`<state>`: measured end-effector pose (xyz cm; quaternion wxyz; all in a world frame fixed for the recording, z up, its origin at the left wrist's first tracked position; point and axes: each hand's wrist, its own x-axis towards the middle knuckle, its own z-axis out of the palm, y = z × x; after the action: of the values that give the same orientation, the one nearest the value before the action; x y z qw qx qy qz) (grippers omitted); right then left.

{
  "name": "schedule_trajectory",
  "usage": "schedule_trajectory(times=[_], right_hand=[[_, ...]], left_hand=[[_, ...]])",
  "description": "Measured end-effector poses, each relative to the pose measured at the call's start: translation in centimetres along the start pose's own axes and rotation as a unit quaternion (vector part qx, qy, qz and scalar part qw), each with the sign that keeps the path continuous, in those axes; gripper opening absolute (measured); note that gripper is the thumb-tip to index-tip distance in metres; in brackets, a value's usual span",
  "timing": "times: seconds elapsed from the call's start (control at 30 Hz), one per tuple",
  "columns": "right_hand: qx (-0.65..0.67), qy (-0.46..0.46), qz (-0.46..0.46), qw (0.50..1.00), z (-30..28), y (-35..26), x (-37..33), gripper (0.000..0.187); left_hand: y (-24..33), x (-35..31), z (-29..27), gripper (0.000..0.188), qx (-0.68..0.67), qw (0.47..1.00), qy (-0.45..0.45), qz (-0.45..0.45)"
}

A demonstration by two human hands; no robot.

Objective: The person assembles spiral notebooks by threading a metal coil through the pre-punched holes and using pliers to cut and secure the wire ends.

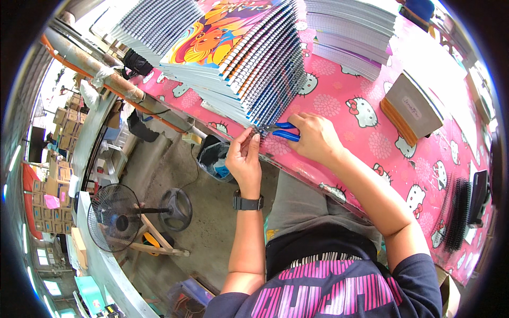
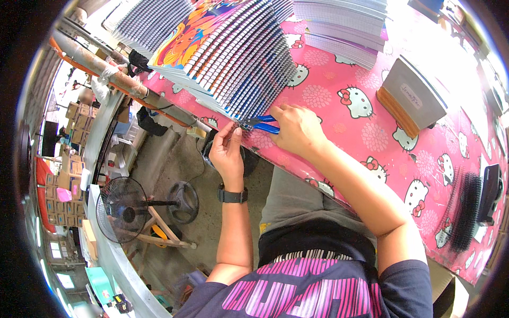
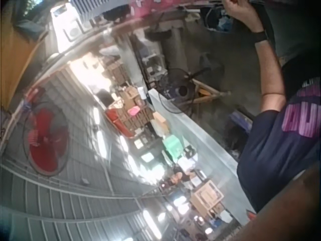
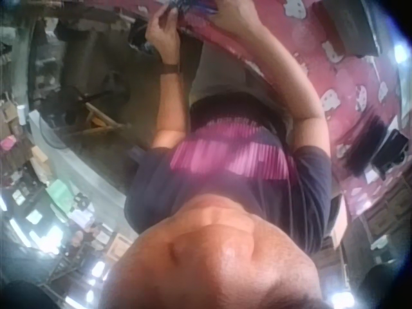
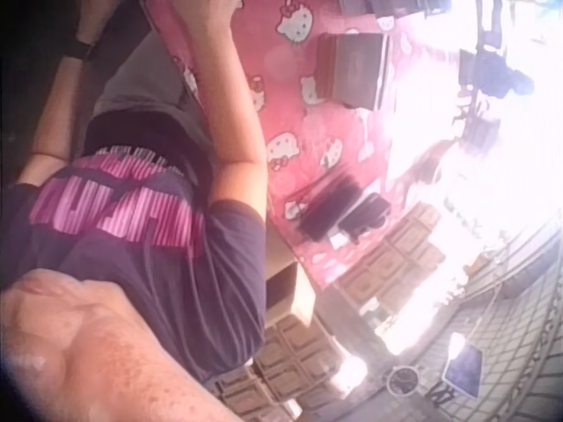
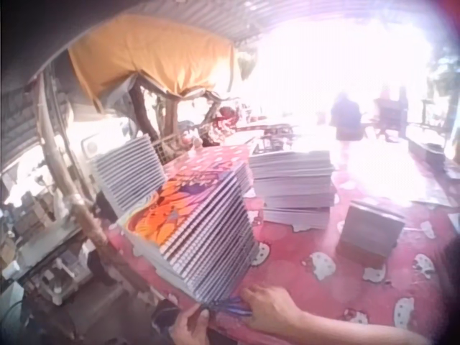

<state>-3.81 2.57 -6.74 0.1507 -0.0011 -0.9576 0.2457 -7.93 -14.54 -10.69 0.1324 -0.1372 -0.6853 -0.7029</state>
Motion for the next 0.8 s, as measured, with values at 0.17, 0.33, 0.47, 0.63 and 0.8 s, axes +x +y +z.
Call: schedule_trajectory(times=[0.17, 0.33, 0.47, 0.63, 0.8], right_hand=[[0.017, -0.004, 0.019, 1.000, -0.9, 0.3, -0.4, 0.030], [-0.063, 0.100, -0.096, 0.988, 0.3, 0.8, 0.0, 0.030], [-0.018, -0.040, 0.020, 0.999, 0.2, 0.2, 0.2, 0.032], [-0.027, -0.013, 0.007, 1.000, -0.7, 0.3, -0.3, 0.031], [-0.082, 0.053, -0.079, 0.992, 0.4, 0.8, 0.0, 0.028]], left_hand=[[0.1, -0.1, -0.1, 0.024, -0.002, 1.000, 0.009, -0.006], [-0.3, -0.1, -0.1, 0.025, -0.021, 1.000, 0.007, -0.004], [-0.1, -0.2, -0.1, 0.023, 0.025, 1.000, -0.005, -0.005], [-0.4, -0.4, 0.0, 0.022, 0.012, 1.000, 0.011, -0.006], [-0.5, -0.4, 0.1, 0.023, 0.002, 1.000, 0.011, -0.008]])
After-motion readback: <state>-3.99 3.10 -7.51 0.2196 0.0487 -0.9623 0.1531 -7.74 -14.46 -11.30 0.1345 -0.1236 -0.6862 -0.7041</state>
